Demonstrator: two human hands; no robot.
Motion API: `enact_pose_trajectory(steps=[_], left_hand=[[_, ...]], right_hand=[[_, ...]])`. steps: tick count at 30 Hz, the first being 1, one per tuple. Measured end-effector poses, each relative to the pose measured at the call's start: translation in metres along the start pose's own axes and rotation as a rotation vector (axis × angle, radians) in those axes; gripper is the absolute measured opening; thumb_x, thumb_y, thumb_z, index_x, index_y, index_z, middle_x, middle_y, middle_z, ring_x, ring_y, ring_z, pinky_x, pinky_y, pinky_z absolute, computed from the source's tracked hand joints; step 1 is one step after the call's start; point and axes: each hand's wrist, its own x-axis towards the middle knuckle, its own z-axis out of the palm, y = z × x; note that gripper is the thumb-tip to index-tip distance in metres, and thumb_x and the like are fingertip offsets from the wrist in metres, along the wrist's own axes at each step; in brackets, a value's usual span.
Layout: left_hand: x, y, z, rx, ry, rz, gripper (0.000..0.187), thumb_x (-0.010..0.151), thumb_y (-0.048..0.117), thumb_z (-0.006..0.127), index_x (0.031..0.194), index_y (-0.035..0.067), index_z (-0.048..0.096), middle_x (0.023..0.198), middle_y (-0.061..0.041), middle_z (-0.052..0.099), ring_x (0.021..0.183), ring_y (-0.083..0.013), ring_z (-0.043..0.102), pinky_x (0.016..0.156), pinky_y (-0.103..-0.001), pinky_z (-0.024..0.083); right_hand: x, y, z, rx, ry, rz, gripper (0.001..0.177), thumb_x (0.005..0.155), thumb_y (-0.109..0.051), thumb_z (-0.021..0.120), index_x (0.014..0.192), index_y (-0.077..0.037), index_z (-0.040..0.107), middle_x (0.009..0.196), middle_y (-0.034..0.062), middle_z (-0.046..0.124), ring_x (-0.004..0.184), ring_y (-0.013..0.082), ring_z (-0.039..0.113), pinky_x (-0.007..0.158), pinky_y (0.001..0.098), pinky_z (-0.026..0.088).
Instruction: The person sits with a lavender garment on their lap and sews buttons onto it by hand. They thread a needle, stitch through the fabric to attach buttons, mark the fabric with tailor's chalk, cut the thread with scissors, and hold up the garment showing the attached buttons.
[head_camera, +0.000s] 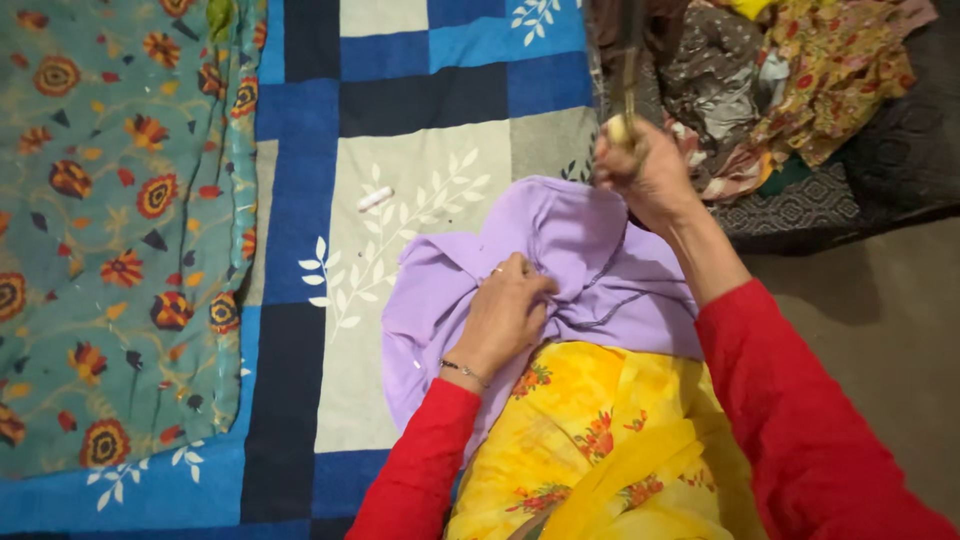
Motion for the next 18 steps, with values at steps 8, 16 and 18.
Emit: enact_pose_trajectory(steps=[8,16,18], left_hand=[[-0.023,-0.019,-0.002,-0.331,0.232,-0.197,0.009,0.085,0.009,0.074,0.092,0.005,0.078,0.084,-0.010,0.076,0.076,-0.0225,0.075,0.069,-0.032,0.057],[-0.020,-0.002,0.001,-0.303,0.213,-0.224,0.039,0.069,0.021,0.088,0.099,0.003,0.070,0.083,-0.012,0.070,0.072,-0.0310,0.068,0.063,-0.038,0.055],[-0.019,0.009,0.009,-0.084,0.256,0.034,0.053,0.058,0.024,0.090,0.097,-0.001,0.063,0.088,-0.016,0.065,0.079,-0.0379,0.066,0.063,-0.043,0.051]], right_hand=[[-0.165,-0.023,0.001,-0.261,0.142,0.285,0.059,0.096,-0.064,0.050,0.089,-0.005,0.053,0.059,0.0052,0.051,0.038,0.0124,0.043,0.033,0.0276,0.032],[-0.298,0.000,0.016,-0.102,-0.018,0.677,0.067,0.099,-0.063,0.035,0.104,0.000,0.058,0.065,0.0077,0.056,0.048,0.0141,0.049,0.047,0.0277,0.044],[-0.306,0.003,0.014,-0.073,0.049,0.688,0.070,0.095,-0.064,0.035,0.106,0.001,0.059,0.072,0.0065,0.057,0.050,0.0152,0.050,0.048,0.0282,0.042]])
